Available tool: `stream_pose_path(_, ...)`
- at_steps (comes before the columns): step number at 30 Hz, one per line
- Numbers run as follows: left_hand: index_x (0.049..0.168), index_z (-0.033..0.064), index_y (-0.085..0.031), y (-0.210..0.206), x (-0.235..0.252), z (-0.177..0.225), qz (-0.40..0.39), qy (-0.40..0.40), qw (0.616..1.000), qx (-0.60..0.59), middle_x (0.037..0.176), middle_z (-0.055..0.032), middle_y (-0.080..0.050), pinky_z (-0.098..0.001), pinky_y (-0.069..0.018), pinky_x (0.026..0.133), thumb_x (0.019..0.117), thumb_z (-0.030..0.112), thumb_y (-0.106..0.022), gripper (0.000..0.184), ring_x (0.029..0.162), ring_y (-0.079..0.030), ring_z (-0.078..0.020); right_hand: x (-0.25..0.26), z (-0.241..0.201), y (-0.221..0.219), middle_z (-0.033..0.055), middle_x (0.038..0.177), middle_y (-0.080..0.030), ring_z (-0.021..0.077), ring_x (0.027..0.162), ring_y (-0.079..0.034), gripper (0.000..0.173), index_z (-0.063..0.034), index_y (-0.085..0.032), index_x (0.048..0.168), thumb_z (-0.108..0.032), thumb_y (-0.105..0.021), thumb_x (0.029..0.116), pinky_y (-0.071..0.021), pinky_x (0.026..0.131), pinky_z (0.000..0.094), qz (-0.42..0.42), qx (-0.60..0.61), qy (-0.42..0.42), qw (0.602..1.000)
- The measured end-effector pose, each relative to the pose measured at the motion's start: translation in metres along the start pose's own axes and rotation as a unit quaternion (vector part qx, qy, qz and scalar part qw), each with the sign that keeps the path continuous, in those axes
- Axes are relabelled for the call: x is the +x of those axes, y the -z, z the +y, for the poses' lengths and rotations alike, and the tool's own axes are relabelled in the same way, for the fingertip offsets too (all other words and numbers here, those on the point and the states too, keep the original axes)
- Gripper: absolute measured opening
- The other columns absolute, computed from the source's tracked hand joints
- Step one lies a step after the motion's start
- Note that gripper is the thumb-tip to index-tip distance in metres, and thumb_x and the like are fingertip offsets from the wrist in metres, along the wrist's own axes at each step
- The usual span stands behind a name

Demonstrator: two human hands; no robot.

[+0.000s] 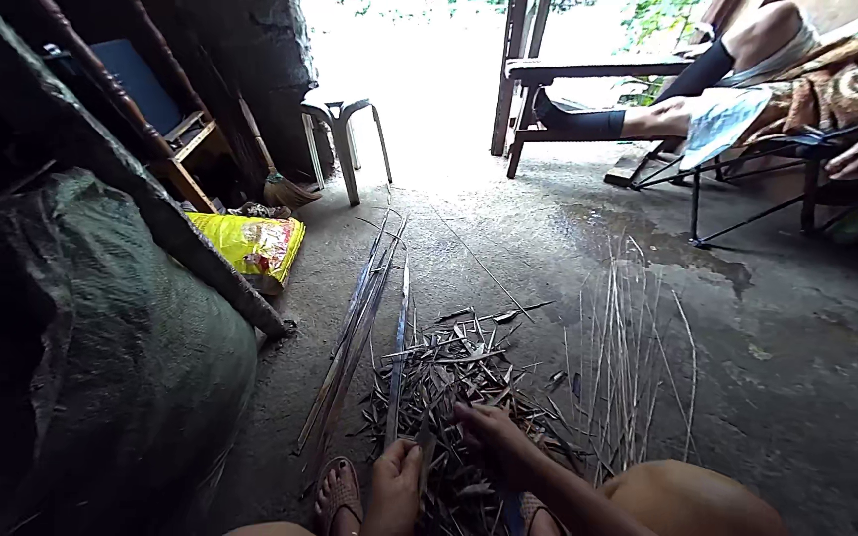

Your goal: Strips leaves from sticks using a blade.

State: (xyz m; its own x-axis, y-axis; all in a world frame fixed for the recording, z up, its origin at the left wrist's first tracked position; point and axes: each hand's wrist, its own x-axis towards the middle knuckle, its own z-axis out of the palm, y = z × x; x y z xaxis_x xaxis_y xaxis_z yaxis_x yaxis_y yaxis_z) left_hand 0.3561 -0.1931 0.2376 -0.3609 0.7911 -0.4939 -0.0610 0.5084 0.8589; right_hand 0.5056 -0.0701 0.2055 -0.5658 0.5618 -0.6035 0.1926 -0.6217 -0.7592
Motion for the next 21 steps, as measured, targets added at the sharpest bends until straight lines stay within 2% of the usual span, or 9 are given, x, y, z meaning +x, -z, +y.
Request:
stream_pose_path(3, 0.103, 0.0006, -0.061, -0.008, 0.0, 0.0, -0.02, 0.002, 1.0, -0.021, 0.07, 0.0, -0.054, -0.0215, -0.0457, 0.051, 0.109, 0.01, -0.046, 0.019, 0.052, -0.05, -0.0056, -0.014, 0.001, -0.012, -0.0072, 0.057, -0.044, 0.0039, 0.044, -0.042, 0.02, -0.0087, -0.06, 0.101, -0.026, -0.053, 0.106, -0.0393, 0.044, 0.0209, -0.066, -0.025, 0.028, 0.997)
stream_pose_path(6, 0.1, 0.0019, -0.061, -0.015, -0.002, -0.003, -0.034, 0.001, 0.999, -0.034, 0.07, 0.0001, -0.055, -0.0214, -0.0479, 0.053, 0.1095, 0.01, -0.045, 0.02, 0.053, -0.052, -0.0056, -0.016, 0.001, -0.017, -0.0047, 0.059, -0.05, 0.0042, 0.044, -0.045, 0.005, -0.0078, -0.059, 0.098, -0.011, -0.059, 0.1011, -0.0401, 0.044, 0.0209, -0.087, -0.038, 0.031, 0.995)
stream_pose_path(9, 0.103, 0.0012, -0.062, -0.015, -0.008, -0.003, -0.066, 0.007, 0.998, -0.01, 0.072, 0.0007, -0.058, -0.0234, -0.0521, 0.059, 0.1105, 0.012, -0.041, 0.024, 0.058, -0.056, -0.0057, -0.015, -0.009, -0.01, -0.0029, 0.06, -0.052, 0.0049, 0.045, -0.045, 0.005, -0.0051, -0.059, 0.097, -0.005, -0.056, 0.1009, -0.0404, 0.045, 0.0215, -0.046, -0.042, 0.052, 0.997)
stream_pose_path(11, 0.1, 0.0016, -0.062, -0.014, -0.014, -0.001, -0.092, 0.018, 0.996, 0.008, 0.07, 0.0017, -0.058, -0.024, -0.0529, 0.061, 0.1102, 0.011, -0.042, 0.025, 0.059, -0.057, -0.0055, -0.016, -0.017, -0.003, -0.0025, 0.059, -0.051, 0.0055, 0.044, -0.045, 0.009, -0.0037, -0.059, 0.099, -0.008, -0.054, 0.1042, -0.0409, 0.044, 0.0216, 0.001, -0.036, 0.059, 0.998)
stream_pose_path(14, 0.095, 0.0042, -0.059, -0.019, -0.013, 0.0, -0.077, 0.028, 0.997, -0.013, 0.063, 0.0041, -0.051, -0.0194, -0.0467, 0.052, 0.1108, 0.01, -0.039, 0.026, 0.052, -0.05, -0.0035, -0.015, -0.014, 0.008, -0.0033, 0.059, -0.047, 0.0049, 0.045, -0.044, 0.019, -0.0035, -0.061, 0.099, -0.015, -0.05, 0.108, -0.0418, 0.046, 0.0217, 0.033, -0.095, 0.106, 0.989)
stream_pose_path(15, 0.094, 0.0046, -0.058, -0.019, -0.011, 0.001, -0.064, 0.031, 0.997, -0.028, 0.062, 0.0043, -0.049, -0.0183, -0.0433, 0.05, 0.111, 0.01, -0.039, 0.026, 0.049, -0.047, -0.0032, -0.015, -0.011, 0.01, -0.0012, 0.063, -0.05, 0.0064, 0.05, -0.046, 0.021, -0.0017, -0.064, 0.1, -0.015, -0.05, 0.107, -0.0431, 0.05, 0.0239, 0.04, -0.169, 0.135, 0.975)
stream_pose_path(17, 0.093, 0.0049, -0.057, -0.017, -0.004, 0.003, -0.051, 0.042, 0.997, -0.047, 0.06, 0.0041, -0.046, -0.0172, -0.0396, 0.047, 0.1117, 0.012, -0.038, 0.027, 0.047, -0.043, -0.0033, -0.021, -0.008, 0.007, 0.0129, 0.079, -0.062, 0.0222, 0.07, -0.059, 0.024, 0.0045, -0.068, 0.105, -0.014, -0.052, 0.104, -0.0496, 0.07, 0.0412, 0.029, -0.349, 0.172, 0.921)
stream_pose_path(19, 0.093, 0.0049, -0.057, -0.016, -0.001, 0.004, -0.051, 0.052, 0.995, -0.064, 0.059, 0.0042, -0.044, -0.0174, -0.0368, 0.045, 0.112, 0.013, -0.039, 0.028, 0.046, -0.04, -0.0035, -0.029, -0.004, -0.005, 0.0194, 0.085, -0.066, 0.0345, 0.083, -0.066, 0.02, 0.0033, -0.065, 0.103, -0.013, -0.054, 0.1005, -0.052, 0.077, 0.0543, -0.006, -0.465, 0.174, 0.868)
stream_pose_path(21, 0.094, 0.006, -0.056, -0.019, -0.003, 0.006, -0.067, 0.065, 0.992, -0.089, 0.059, 0.005, -0.043, -0.0169, -0.034, 0.043, 0.1121, 0.013, -0.037, 0.027, 0.045, -0.038, -0.0027, -0.035, -0.002, -0.016, 0.0222, 0.095, -0.069, 0.0395, 0.094, -0.069, 0.018, 0.0025, -0.065, 0.107, -0.011, -0.056, 0.0982, -0.0523, 0.083, 0.0587, -0.03, -0.52, 0.158, 0.839)
